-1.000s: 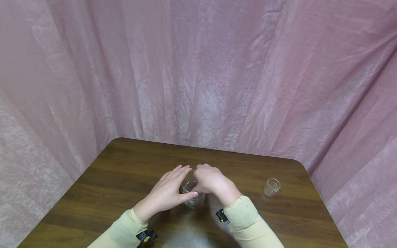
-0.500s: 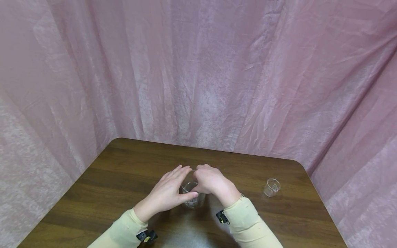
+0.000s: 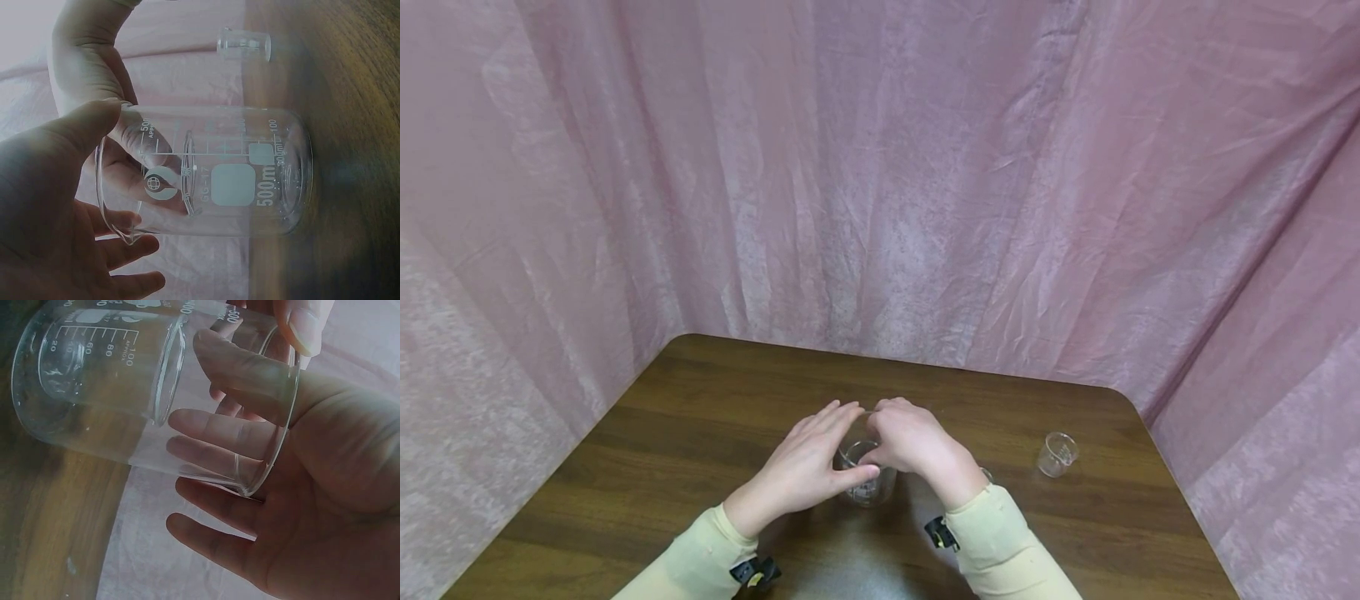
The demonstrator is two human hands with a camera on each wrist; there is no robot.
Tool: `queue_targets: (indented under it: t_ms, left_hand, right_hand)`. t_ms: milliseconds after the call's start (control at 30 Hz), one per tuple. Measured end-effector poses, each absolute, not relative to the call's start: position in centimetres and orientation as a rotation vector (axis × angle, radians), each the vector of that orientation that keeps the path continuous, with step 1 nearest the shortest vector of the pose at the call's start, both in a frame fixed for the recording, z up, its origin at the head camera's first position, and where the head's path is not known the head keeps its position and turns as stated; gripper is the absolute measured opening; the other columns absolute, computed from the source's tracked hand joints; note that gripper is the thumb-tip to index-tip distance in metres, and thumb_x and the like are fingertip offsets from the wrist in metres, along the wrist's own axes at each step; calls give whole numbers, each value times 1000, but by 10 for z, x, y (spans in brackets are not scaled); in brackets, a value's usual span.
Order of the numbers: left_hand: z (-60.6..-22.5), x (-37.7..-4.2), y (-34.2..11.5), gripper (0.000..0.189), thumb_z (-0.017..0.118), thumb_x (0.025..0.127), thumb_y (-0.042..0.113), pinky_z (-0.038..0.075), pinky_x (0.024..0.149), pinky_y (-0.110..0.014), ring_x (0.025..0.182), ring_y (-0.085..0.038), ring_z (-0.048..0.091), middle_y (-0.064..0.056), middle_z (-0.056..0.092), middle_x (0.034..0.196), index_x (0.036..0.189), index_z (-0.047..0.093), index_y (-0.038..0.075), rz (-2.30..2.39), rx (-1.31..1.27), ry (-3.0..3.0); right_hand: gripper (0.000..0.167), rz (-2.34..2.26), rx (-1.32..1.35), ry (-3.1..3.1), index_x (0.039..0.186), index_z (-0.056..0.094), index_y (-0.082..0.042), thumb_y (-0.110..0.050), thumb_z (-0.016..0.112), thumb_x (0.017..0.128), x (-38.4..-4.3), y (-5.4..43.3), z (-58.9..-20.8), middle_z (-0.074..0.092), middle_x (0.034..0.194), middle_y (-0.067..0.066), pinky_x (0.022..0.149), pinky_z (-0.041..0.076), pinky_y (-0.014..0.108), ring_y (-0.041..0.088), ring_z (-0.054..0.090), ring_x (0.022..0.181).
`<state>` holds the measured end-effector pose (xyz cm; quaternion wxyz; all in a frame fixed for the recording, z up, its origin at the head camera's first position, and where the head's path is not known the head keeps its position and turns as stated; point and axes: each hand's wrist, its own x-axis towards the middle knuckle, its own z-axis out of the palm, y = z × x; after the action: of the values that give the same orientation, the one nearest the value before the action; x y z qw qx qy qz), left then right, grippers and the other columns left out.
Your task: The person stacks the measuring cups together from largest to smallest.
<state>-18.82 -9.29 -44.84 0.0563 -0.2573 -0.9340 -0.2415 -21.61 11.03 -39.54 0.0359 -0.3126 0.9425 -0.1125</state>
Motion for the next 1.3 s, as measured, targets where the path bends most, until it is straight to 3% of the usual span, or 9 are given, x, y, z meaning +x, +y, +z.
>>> queue_targets:
  t_ms: [533, 1300]
  left_hand:
    - [-448, -188, -92, 93, 71, 99, 70, 33, 124, -70, 161, -38, 37, -8, 48, 171, 166, 48, 11, -754, -768, -2832]
    - [-450, -189, -91, 94, 74, 97, 68, 34, 123, -71, 161, -38, 37, -10, 49, 170, 165, 50, 8, -746, -774, -2816]
  right_hand:
    - [33, -435, -927, 2978, 112, 84, -10, -30, 94, 88, -209, 116, -398, 73, 131, 7, 101, 58, 52, 30, 64, 130]
    - [39, -518, -953, 3072, 121, 82, -7, -31, 92, 92, -203, 125, -404, 73, 136, 9, 102, 58, 53, 31, 65, 133]
